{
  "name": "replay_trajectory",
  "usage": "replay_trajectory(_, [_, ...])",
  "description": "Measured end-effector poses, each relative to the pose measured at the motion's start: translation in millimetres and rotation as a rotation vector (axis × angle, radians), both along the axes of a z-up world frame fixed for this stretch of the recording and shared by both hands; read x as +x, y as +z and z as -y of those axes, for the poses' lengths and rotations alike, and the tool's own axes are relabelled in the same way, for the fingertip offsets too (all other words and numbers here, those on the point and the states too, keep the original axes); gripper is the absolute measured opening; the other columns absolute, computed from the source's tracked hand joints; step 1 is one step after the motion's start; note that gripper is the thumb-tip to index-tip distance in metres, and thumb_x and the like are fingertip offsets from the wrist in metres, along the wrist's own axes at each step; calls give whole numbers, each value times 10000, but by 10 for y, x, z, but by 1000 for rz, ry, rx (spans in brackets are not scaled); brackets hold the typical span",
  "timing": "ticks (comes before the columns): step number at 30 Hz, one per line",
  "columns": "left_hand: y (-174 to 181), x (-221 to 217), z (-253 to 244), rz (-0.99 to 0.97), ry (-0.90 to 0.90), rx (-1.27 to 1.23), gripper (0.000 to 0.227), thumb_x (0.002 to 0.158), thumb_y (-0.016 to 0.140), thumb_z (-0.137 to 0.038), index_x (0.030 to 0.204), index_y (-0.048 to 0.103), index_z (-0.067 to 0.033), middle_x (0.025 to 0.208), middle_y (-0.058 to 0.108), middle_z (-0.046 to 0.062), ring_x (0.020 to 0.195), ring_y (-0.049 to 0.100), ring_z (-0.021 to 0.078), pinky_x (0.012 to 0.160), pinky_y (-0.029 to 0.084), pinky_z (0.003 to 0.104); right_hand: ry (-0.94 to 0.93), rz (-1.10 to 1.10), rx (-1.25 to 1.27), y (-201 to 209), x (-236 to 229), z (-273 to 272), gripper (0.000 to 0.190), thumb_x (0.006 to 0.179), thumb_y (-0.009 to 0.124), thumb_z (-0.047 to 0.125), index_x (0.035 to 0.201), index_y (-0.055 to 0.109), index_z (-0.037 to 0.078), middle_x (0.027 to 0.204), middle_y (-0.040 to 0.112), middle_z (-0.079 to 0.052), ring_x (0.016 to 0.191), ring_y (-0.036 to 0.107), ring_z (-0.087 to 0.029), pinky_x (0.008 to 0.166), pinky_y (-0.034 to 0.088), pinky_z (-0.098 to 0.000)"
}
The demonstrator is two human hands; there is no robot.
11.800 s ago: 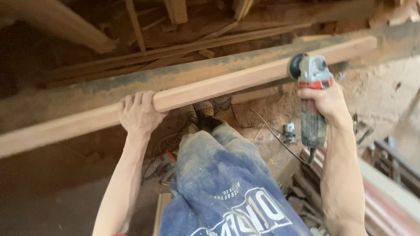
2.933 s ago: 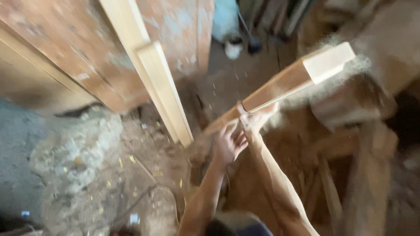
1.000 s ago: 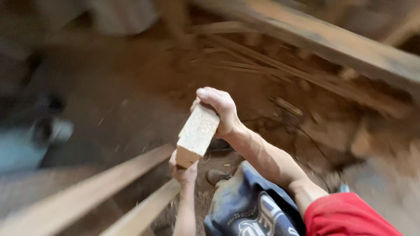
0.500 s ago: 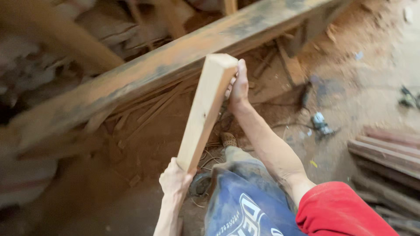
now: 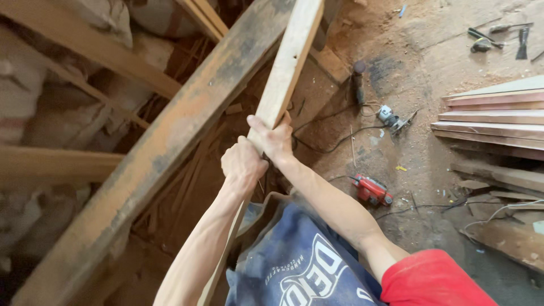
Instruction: The person sands a long wooden plank with an orbital sander, then uses a circular saw to cut the plank into shorter pieces. The person handles the wood and tools directly, moving pieces aside and repositioning them for cutting.
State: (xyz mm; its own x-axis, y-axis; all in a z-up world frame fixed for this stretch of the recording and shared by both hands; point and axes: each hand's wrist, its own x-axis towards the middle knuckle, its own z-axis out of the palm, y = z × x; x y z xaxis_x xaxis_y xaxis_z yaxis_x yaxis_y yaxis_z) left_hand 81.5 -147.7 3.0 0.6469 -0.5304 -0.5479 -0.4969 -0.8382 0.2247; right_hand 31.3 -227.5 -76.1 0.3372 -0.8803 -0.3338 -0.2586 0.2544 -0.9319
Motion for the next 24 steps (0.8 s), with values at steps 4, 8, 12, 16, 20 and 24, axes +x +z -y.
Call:
replay_trajectory(4, [-42,381,322,-8,-111,19,507,685,863,-232,1072,610,-24,976,750,173,939,741,336,820,598,428,-77,59,80,-45,197,268,980,707,846,496,1396,447,-76,1178,716,-224,1031,728,-269,831,592,-353])
replay_trajectory(8, [-128,1009,619,24,-232,-35,434,693,869,-258,1016,684,-33,993,753,175,970,747,325,855,594,410,-106,11,1,-286,738,623,934,749,830,530,1379,478,-64,1166,733,-212,1047,731,-256,862,575,-335])
replay_trajectory(12, [-314,1754,949,160,-349,-92,485,698,882,-281,1057,674,-29,1020,752,171,994,733,331,859,588,418,-87,72,16,-456,1423,980,934,749,777,586,1353,501,-72,1148,753,-218,1027,761,-259,858,603,-336])
replay_trajectory(16, [-689,2288,1005,126,-353,-63,739,724,902,-401,1235,532,-16,1073,692,192,935,724,353,772,598,450,-99,-308,92,-634,1923,1031,1045,805,674,703,1434,430,-95,1222,685,-273,1051,735,-306,873,605,-360])
replay_trajectory(20, [-1008,2405,535,164,-440,-263,826,656,936,-341,1261,472,-22,1122,656,230,952,694,393,755,583,454,-145,-292,56,-873,1981,1034,1091,833,580,750,1495,390,-96,1319,630,-299,1182,660,-356,966,542,-404])
replay_trajectory(24, [-1177,2280,-205,84,-353,-201,930,658,909,-285,1377,407,23,993,695,291,866,695,441,759,574,504,-123,-122,66,-1047,1758,1022,1070,781,581,772,1442,493,-65,1335,669,-253,1269,652,-322,1079,486,-379])
